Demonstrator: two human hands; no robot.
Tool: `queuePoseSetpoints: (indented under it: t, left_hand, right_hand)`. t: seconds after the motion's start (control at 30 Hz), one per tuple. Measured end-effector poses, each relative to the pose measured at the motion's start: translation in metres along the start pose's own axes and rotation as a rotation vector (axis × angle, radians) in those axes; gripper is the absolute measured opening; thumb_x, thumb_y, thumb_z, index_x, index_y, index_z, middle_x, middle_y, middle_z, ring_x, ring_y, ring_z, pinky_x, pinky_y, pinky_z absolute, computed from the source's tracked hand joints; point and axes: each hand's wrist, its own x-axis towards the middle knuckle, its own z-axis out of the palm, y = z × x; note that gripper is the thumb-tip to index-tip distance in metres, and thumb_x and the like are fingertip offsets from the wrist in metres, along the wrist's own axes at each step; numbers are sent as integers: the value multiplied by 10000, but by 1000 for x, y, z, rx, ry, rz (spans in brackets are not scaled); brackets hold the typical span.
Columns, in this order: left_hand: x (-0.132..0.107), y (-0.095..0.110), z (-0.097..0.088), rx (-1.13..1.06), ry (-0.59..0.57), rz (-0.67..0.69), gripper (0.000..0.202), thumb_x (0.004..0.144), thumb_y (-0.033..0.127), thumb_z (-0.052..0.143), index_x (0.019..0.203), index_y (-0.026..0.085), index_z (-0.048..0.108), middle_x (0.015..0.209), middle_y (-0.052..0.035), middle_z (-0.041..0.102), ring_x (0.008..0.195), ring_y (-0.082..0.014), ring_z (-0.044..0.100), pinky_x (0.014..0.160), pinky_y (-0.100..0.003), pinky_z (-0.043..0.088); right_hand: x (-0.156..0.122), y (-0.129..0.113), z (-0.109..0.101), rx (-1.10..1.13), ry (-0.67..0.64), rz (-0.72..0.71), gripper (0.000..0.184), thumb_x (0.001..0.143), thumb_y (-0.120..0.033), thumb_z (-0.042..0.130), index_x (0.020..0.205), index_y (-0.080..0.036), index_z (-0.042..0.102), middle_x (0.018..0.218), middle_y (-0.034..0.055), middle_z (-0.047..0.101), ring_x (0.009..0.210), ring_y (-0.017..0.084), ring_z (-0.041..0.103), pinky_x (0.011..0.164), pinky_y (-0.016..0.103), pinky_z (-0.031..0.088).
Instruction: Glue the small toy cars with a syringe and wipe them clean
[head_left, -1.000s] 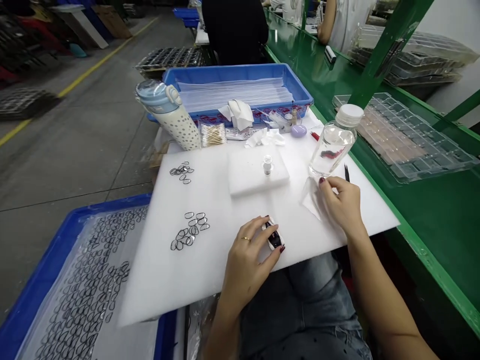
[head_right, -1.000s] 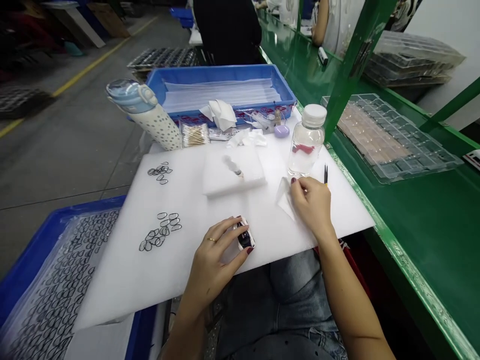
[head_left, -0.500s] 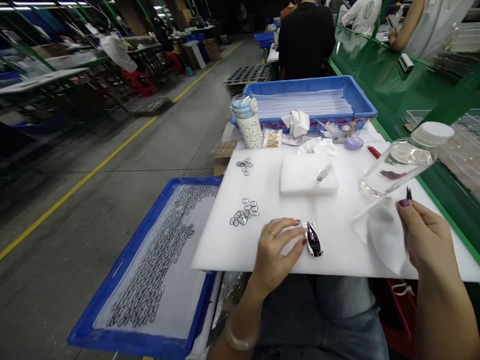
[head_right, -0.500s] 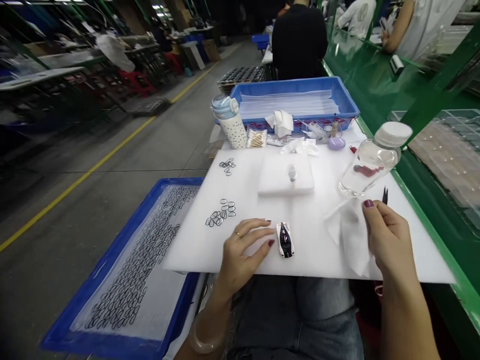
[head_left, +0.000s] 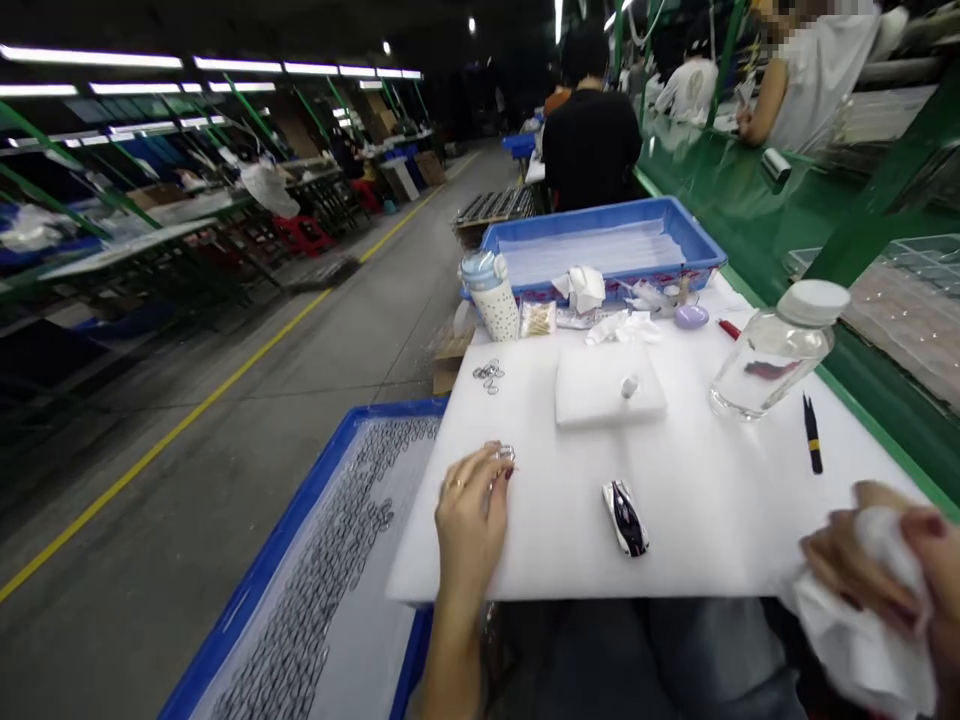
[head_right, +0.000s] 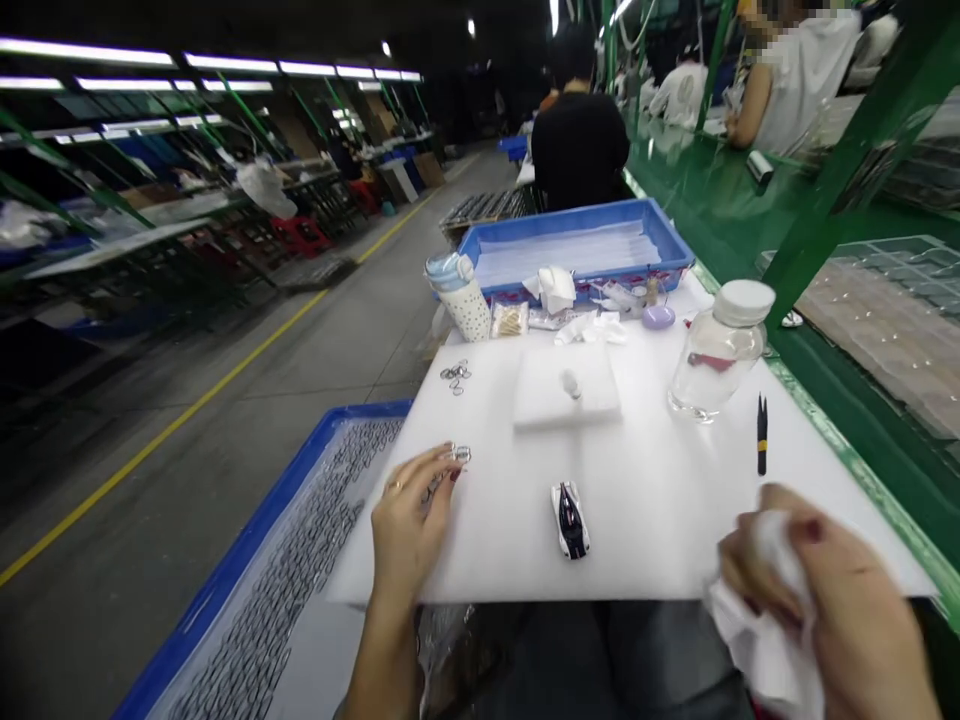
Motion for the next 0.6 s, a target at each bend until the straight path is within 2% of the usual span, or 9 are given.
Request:
queuePoseSetpoints:
  t: [0.03,0.1,0.17,0.23,0.3,0.37,0.47,0.6]
  left_hand:
    - [-3,9,1,-102,3,-31,183,931,173,526,935,202,707,1024,-80,758,992,-251,691,866,-404,545]
    - [-9,31,6,-275,-79,-69,157,937,168,525,914,208,675,856,-33,745,803,-192,711,727,-297,561]
    - [-15,54,13,-414,-127,-4,158,925,144,536,896,212,675,799,-17,722,742,-170,698,677,-254,551]
    - [-21,75,20,-523,-142,63,180,919,120,536,924,219,687,805,-19,709,735,-162,684,662,-238,541]
    - [-25,90,26,-622,-134,82,223,919,105,525,965,232,702,825,-23,697,740,-157,673,655,-230,535]
    - [-30,96,30,-723,-126,39,248,926,113,533,1007,254,720,832,-23,683,744,-154,664,661,-227,534]
    - [-38,94,35,-915,-178,-122,206,921,204,618,1078,273,734,899,-43,676,820,-172,667,728,-243,551]
    - [-46,83,42,-1196,-266,-292,152,894,320,686,1012,275,771,1073,-71,652,1010,-203,651,894,-282,537]
  right_hand:
    - [-3,2,12,3,-65,38,508,834,-657,599,632,-220,438,506,-30,359,424,106,321,409,250,297]
    - [-3,6,38,-83,-235,79,415,816,-603,680,775,-208,562,638,-6,514,547,126,475,503,238,404]
    - [2,8,65,-230,-389,13,382,901,-575,591,846,-197,586,752,19,584,701,159,557,645,256,468]
    - [4,9,87,-310,-471,-120,390,970,-543,470,823,-194,563,756,23,581,723,164,547,667,259,457]
    - [3,11,101,-306,-459,-206,358,986,-508,442,836,-199,546,742,12,568,671,152,507,616,251,429]
    - [-1,12,107,-246,-442,-213,322,978,-484,473,834,-203,537,733,0,548,650,144,476,602,243,420]
    - [-5,16,107,-68,-431,-75,342,935,-513,552,795,-202,540,734,-7,498,685,141,457,643,240,429]
    - [-7,20,110,177,-406,132,375,855,-569,649,819,-204,576,832,16,508,816,161,491,768,271,452]
